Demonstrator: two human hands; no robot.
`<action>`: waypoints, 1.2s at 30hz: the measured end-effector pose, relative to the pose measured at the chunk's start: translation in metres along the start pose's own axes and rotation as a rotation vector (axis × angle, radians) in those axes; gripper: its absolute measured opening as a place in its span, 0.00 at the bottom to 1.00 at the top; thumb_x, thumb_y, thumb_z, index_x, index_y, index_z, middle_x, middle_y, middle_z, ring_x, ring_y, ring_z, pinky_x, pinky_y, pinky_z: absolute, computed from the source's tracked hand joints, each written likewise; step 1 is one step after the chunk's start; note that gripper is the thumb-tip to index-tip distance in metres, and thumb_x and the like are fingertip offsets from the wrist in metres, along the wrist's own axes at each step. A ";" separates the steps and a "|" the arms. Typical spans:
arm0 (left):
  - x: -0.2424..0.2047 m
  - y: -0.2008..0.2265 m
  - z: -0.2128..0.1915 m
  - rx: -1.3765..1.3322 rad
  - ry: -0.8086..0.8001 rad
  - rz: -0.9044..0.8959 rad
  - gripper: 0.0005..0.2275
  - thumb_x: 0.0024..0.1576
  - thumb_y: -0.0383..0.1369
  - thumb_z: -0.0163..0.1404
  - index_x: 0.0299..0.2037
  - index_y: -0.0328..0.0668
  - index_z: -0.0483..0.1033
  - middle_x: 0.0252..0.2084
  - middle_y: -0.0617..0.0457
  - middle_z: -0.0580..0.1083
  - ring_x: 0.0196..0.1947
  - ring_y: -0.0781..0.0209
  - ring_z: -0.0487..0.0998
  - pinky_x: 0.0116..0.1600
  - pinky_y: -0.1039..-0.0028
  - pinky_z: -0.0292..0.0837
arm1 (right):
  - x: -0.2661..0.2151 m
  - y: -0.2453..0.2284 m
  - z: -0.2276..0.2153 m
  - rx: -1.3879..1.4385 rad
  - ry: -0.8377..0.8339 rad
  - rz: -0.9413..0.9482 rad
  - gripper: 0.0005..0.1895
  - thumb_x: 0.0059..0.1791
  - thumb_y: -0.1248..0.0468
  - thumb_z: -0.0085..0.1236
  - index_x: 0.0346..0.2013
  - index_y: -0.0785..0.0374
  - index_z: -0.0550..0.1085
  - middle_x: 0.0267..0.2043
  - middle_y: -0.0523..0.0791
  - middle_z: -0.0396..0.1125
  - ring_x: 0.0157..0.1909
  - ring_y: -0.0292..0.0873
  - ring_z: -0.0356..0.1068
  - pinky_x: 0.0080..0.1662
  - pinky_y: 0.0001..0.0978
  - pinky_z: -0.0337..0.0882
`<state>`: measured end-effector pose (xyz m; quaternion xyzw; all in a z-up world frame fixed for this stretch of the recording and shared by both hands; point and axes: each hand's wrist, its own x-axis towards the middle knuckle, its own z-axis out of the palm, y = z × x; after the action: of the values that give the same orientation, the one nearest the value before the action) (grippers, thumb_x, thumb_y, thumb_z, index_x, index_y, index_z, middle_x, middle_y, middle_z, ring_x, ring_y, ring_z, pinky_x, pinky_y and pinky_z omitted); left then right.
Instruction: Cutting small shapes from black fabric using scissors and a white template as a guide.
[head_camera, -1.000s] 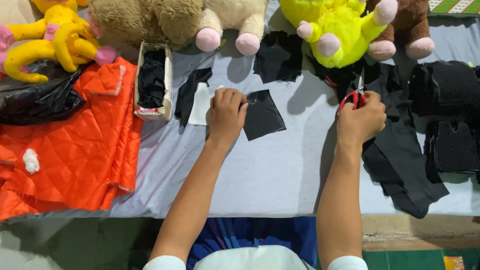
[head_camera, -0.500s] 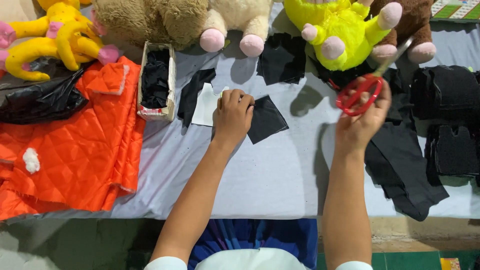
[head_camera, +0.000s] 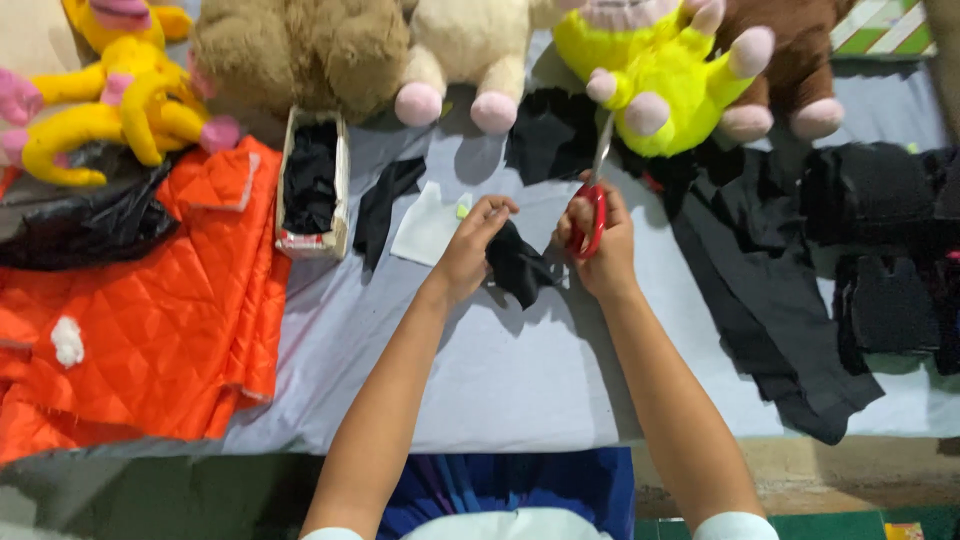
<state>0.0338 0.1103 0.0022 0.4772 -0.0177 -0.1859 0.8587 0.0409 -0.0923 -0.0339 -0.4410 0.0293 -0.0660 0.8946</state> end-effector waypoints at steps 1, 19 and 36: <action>0.009 0.000 0.002 0.003 -0.008 0.008 0.07 0.66 0.35 0.44 0.49 0.46 0.69 0.29 0.56 0.71 0.35 0.66 0.79 0.42 0.76 0.77 | 0.004 -0.006 0.002 0.001 -0.005 -0.010 0.21 0.53 0.68 0.60 0.61 0.58 0.68 0.30 0.49 0.61 0.25 0.46 0.65 0.28 0.37 0.71; 0.015 -0.005 -0.027 -0.116 -0.044 0.095 0.15 0.66 0.25 0.38 0.60 0.38 0.72 0.29 0.40 0.79 0.33 0.59 0.84 0.41 0.72 0.81 | -0.021 -0.029 0.036 -0.412 -0.231 0.118 0.20 0.49 0.69 0.65 0.54 0.67 0.73 0.33 0.59 0.73 0.17 0.42 0.69 0.19 0.33 0.71; -0.009 0.033 0.017 0.070 -0.073 0.142 0.19 0.58 0.25 0.55 0.61 0.35 0.73 0.27 0.45 0.78 0.31 0.63 0.82 0.41 0.75 0.80 | -0.018 -0.027 0.037 -0.510 -0.268 0.003 0.21 0.44 0.71 0.70 0.51 0.65 0.74 0.27 0.48 0.71 0.30 0.36 0.70 0.35 0.26 0.72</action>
<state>0.0322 0.1154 0.0399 0.4972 -0.0893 -0.1410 0.8514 0.0242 -0.0771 0.0101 -0.6566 -0.0730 0.0036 0.7507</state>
